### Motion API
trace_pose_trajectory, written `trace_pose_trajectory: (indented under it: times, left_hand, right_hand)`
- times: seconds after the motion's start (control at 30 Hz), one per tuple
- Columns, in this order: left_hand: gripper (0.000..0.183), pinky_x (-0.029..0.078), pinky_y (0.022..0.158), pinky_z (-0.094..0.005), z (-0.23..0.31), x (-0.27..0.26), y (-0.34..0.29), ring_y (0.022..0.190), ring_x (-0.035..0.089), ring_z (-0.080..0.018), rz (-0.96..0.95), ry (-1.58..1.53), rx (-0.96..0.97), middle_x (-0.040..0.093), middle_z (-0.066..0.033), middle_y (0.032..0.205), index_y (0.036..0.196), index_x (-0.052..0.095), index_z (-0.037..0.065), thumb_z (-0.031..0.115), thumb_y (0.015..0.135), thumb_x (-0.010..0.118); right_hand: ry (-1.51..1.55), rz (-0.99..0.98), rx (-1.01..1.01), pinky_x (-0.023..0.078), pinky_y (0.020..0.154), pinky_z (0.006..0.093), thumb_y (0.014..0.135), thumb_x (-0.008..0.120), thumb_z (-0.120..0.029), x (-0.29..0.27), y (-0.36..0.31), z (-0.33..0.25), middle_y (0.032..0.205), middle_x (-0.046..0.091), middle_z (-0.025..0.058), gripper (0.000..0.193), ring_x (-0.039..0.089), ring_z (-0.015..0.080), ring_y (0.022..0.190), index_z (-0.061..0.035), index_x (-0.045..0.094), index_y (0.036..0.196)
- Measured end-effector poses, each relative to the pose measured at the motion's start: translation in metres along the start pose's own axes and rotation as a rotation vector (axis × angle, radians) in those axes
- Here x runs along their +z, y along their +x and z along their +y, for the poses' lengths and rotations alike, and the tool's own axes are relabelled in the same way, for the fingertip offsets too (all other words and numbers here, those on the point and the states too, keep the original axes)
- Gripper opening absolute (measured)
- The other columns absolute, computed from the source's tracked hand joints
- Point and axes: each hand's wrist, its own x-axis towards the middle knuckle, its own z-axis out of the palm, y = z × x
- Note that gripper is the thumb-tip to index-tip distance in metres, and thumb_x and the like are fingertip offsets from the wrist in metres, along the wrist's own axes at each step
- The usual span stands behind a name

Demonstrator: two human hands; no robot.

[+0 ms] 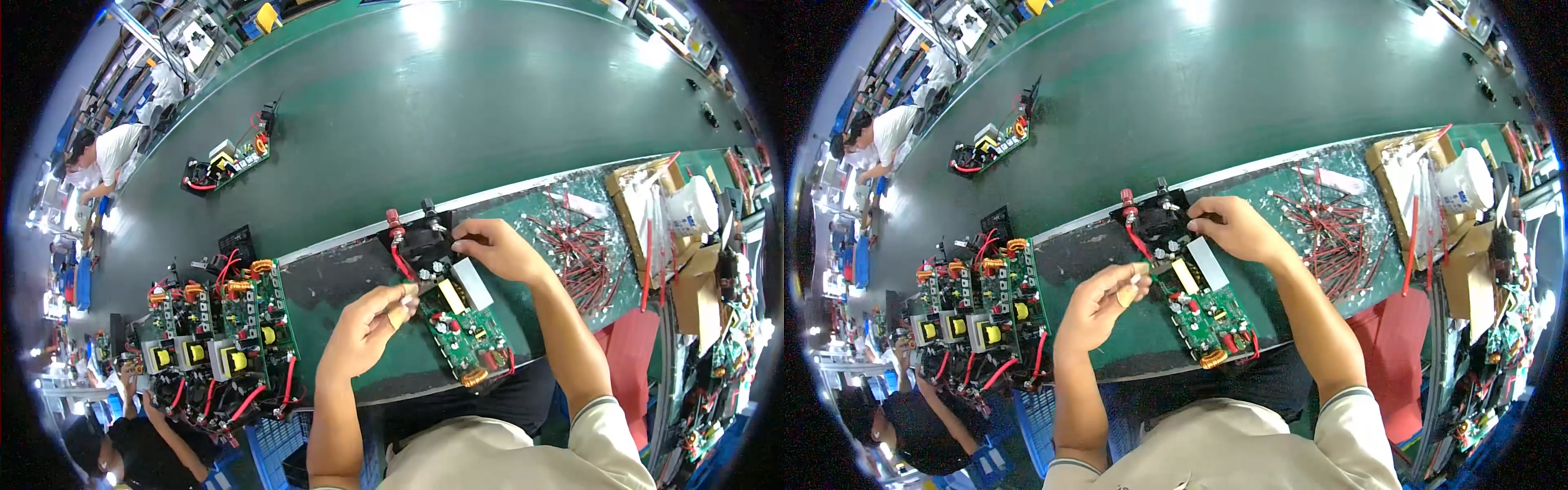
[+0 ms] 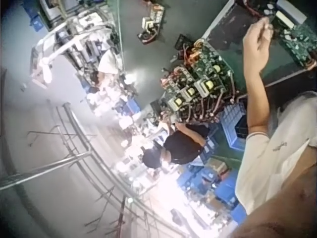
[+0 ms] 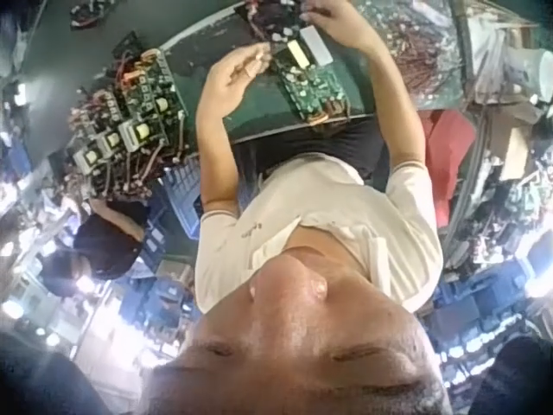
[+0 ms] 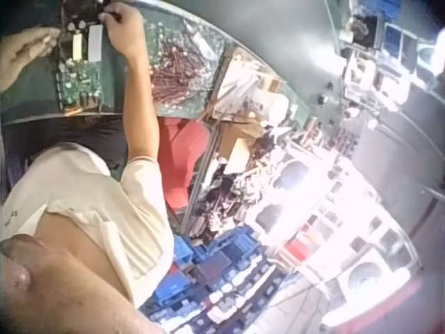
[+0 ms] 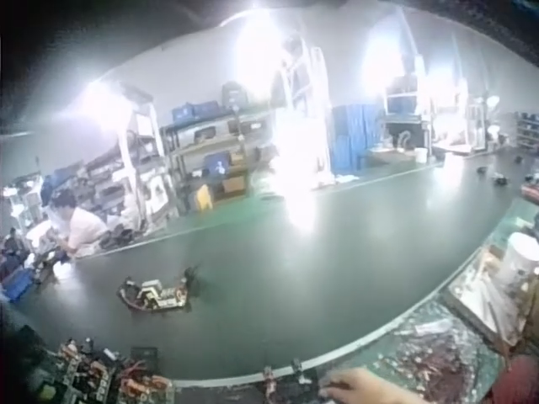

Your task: Assembling components and applying thermal paste to circuit boards on a factory production line.

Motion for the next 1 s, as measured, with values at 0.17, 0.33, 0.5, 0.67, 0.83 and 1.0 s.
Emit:
trace_pose_trajectory:
  times: [0.17,0.33,0.5,0.67,0.83,1.0]
  left_hand:
    - [0.038,0.055,0.087,-0.033,0.015,0.013,0.022,0.101,0.066,-0.0184,0.038,0.35,0.072,0.065,-0.009,0.111,0.121,0.067,0.002,-0.007,0.084,0.07]
    - [0.035,0.054,0.084,-0.0337,0.006,0.012,0.014,0.095,0.066,-0.0226,0.111,0.644,0.207,0.062,-0.0098,0.114,0.111,0.072,0.002,-0.006,0.078,0.074]
    - [0.025,0.054,0.078,-0.0283,-0.017,0.005,-0.002,0.091,0.066,-0.0167,0.279,0.649,0.193,0.065,-0.0091,0.106,0.102,0.061,0.001,-0.004,0.08,0.075]
    - [0.02,0.053,0.073,-0.0259,-0.02,0.008,0.002,0.084,0.066,-0.0121,0.138,0.52,-0.033,0.07,-0.0064,0.095,0.105,0.061,0.002,-0.004,0.088,0.068]
    - [0.027,0.056,0.082,-0.0286,-0.012,0.012,0.005,0.094,0.068,-0.0151,0.099,-0.476,-0.197,0.07,-0.0069,0.108,0.121,0.065,-0.004,0.006,0.095,0.064]
    - [0.024,0.056,0.085,-0.0294,-0.004,0.035,0.015,0.098,0.067,-0.0157,0.246,-0.6,-0.156,0.07,-0.0093,0.116,0.118,0.068,-0.003,0.006,0.097,0.063]
  right_hand:
    - [0.254,-0.018,0.117,0.048,0.07,0.023,0.094,0.067,-0.008,0.002,-0.001,0.007,0.083,0.065,-0.0011,0.015,0.057,0.0039,0.077,0.0017,0.067,0.105]
    - [0.135,0.028,0.065,0.048,0.067,0.0233,0.093,0.068,-0.009,0.001,-0.003,0.001,0.082,0.065,-0.001,0.015,0.055,0.004,0.074,0.0007,0.067,0.105]
    - [0.008,0.149,-0.02,0.048,0.066,0.0238,0.093,0.068,-0.009,-0.001,-0.004,-0.004,0.081,0.065,0.0003,0.016,0.055,0.0048,0.072,-0.0002,0.068,0.106]
    - [-0.103,0.379,-0.053,0.051,0.071,0.0275,0.093,0.065,-0.007,0.003,-0.023,-0.031,0.083,0.067,0.0066,0.013,0.064,0.0118,0.077,0.0009,0.069,0.103]
    - [-0.288,0.219,-0.432,0.054,0.069,0.035,0.078,0.081,-0.009,0.051,-0.065,-0.078,0.093,0.067,0.0127,0.03,0.067,0.027,0.079,-0.0027,0.067,0.104]
    - [-0.325,0.319,-0.388,0.054,0.069,0.034,0.082,0.076,-0.002,0.063,-0.067,-0.074,0.092,0.067,0.0136,0.021,0.067,0.0274,0.078,-0.0014,0.067,0.1]
